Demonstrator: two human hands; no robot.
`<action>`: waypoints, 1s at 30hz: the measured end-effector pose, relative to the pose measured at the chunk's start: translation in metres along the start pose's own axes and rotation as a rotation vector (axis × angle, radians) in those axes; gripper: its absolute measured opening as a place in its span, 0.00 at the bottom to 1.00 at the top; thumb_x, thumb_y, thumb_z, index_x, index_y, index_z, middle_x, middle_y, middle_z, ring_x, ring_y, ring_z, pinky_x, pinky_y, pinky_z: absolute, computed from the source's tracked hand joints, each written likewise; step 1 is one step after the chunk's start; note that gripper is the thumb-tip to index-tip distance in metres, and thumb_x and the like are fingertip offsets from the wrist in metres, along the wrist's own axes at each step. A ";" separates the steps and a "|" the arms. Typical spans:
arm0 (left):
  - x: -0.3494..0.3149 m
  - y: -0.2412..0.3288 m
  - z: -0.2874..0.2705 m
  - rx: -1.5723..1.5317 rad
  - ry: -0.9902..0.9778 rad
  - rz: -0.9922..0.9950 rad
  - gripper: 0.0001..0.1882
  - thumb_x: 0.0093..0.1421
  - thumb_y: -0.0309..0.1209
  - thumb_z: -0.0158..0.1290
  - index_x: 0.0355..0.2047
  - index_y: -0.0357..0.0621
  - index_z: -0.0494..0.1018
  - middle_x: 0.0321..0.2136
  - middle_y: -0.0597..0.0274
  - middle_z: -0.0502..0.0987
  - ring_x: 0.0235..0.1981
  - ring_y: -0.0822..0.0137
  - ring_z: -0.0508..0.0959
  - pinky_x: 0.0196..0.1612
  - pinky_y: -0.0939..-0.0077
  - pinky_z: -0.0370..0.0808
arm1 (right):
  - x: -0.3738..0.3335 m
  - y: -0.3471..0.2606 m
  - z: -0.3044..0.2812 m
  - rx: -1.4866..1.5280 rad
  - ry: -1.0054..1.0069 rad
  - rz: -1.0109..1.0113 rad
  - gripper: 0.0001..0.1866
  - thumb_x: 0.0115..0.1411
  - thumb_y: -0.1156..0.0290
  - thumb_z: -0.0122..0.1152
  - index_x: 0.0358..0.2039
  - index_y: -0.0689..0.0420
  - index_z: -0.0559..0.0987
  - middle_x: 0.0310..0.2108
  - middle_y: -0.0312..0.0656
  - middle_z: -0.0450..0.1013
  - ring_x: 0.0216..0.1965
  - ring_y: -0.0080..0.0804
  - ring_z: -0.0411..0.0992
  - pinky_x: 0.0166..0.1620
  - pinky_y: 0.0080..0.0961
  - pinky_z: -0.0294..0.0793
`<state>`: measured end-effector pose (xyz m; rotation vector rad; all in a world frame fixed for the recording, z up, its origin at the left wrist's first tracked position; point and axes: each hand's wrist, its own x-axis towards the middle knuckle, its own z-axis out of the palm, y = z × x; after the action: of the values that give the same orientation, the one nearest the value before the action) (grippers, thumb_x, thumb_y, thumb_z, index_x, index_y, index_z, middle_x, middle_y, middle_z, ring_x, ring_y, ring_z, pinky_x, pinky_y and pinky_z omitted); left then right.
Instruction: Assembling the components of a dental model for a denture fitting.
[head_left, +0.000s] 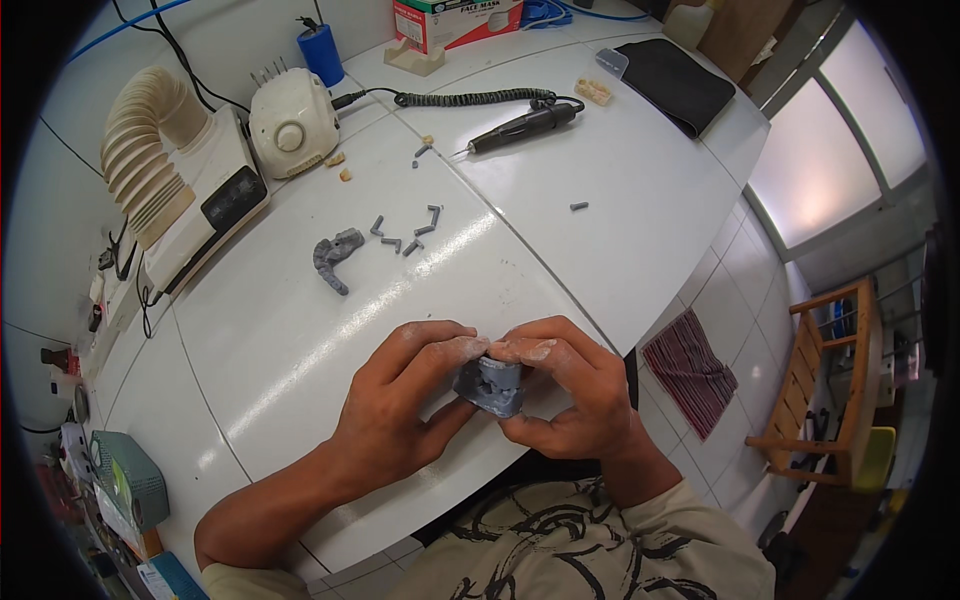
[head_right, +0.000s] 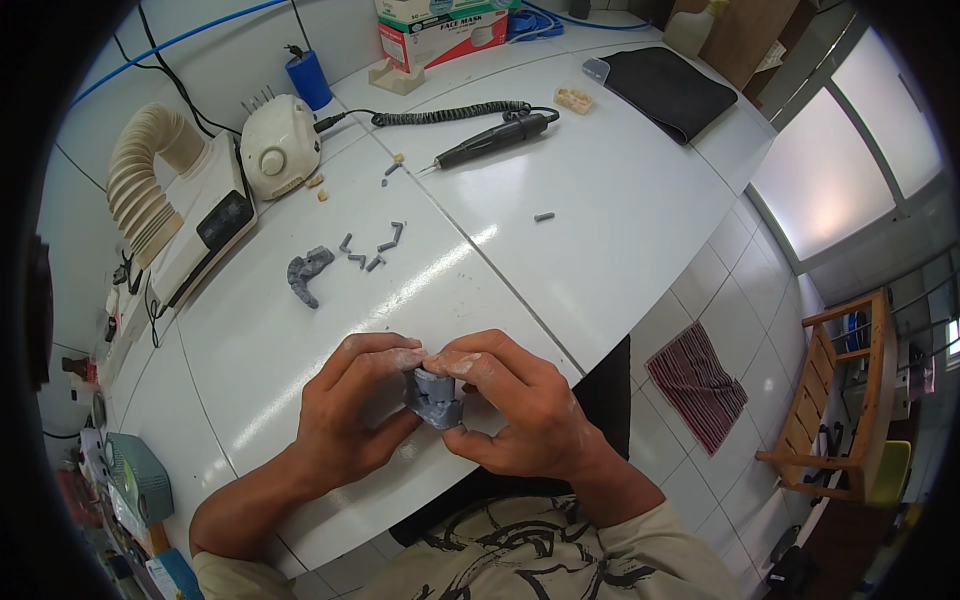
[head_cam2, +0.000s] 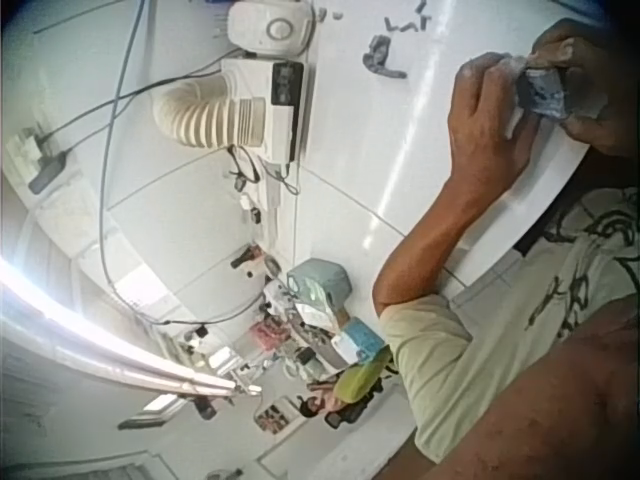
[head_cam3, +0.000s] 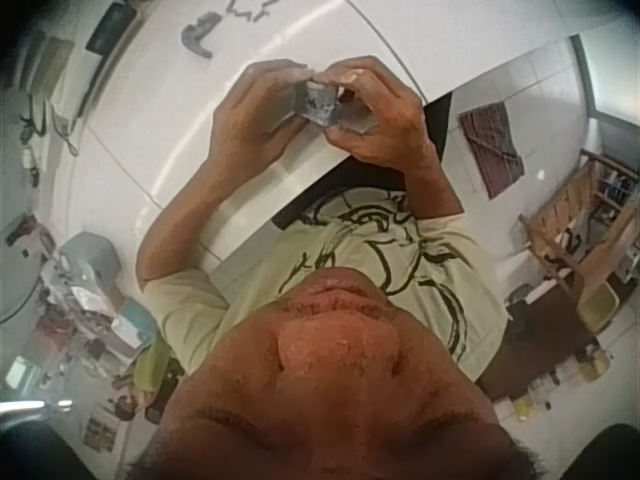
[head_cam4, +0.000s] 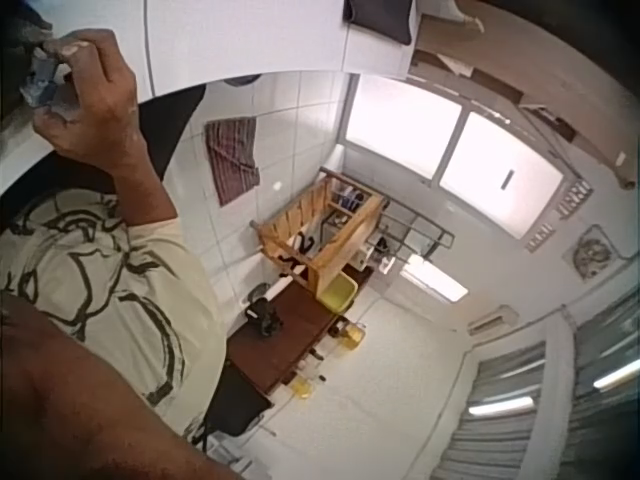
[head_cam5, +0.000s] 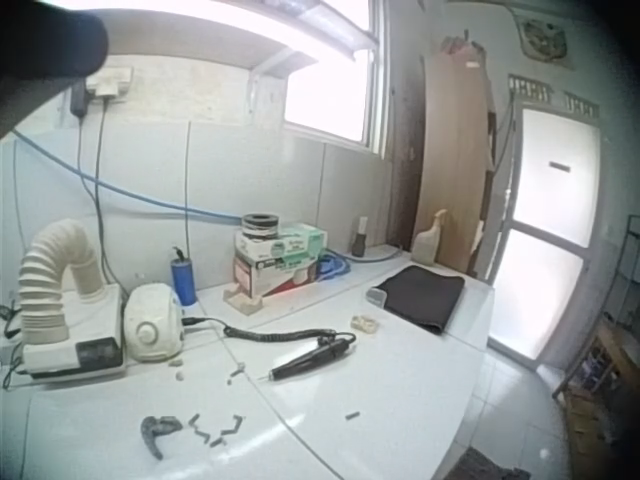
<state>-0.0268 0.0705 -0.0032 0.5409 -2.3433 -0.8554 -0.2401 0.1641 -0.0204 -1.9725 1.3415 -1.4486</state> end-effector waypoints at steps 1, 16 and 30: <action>0.000 0.000 0.000 0.004 0.003 0.006 0.29 0.53 0.21 0.73 0.56 0.42 0.77 0.52 0.51 0.78 0.50 0.51 0.83 0.50 0.61 0.85 | 0.000 -0.001 -0.001 -0.001 0.000 -0.002 0.30 0.46 0.80 0.78 0.52 0.63 0.81 0.49 0.50 0.78 0.45 0.44 0.83 0.46 0.34 0.87; -0.001 0.000 -0.002 -0.003 0.011 0.010 0.29 0.53 0.22 0.72 0.56 0.40 0.78 0.49 0.50 0.77 0.47 0.52 0.83 0.46 0.62 0.85 | 0.002 0.001 -0.002 -0.027 -0.015 -0.011 0.30 0.51 0.75 0.82 0.54 0.63 0.80 0.50 0.52 0.80 0.47 0.43 0.85 0.46 0.33 0.89; -0.001 0.002 -0.002 -0.066 0.027 -0.001 0.35 0.51 0.24 0.73 0.60 0.39 0.75 0.48 0.48 0.81 0.46 0.53 0.85 0.49 0.63 0.84 | -0.003 0.002 -0.001 0.253 0.046 0.162 0.34 0.57 0.74 0.79 0.63 0.66 0.77 0.57 0.56 0.78 0.55 0.41 0.82 0.59 0.34 0.83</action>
<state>-0.0248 0.0717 -0.0013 0.5232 -2.2817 -0.9170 -0.2422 0.1657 -0.0226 -1.6433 1.2365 -1.5116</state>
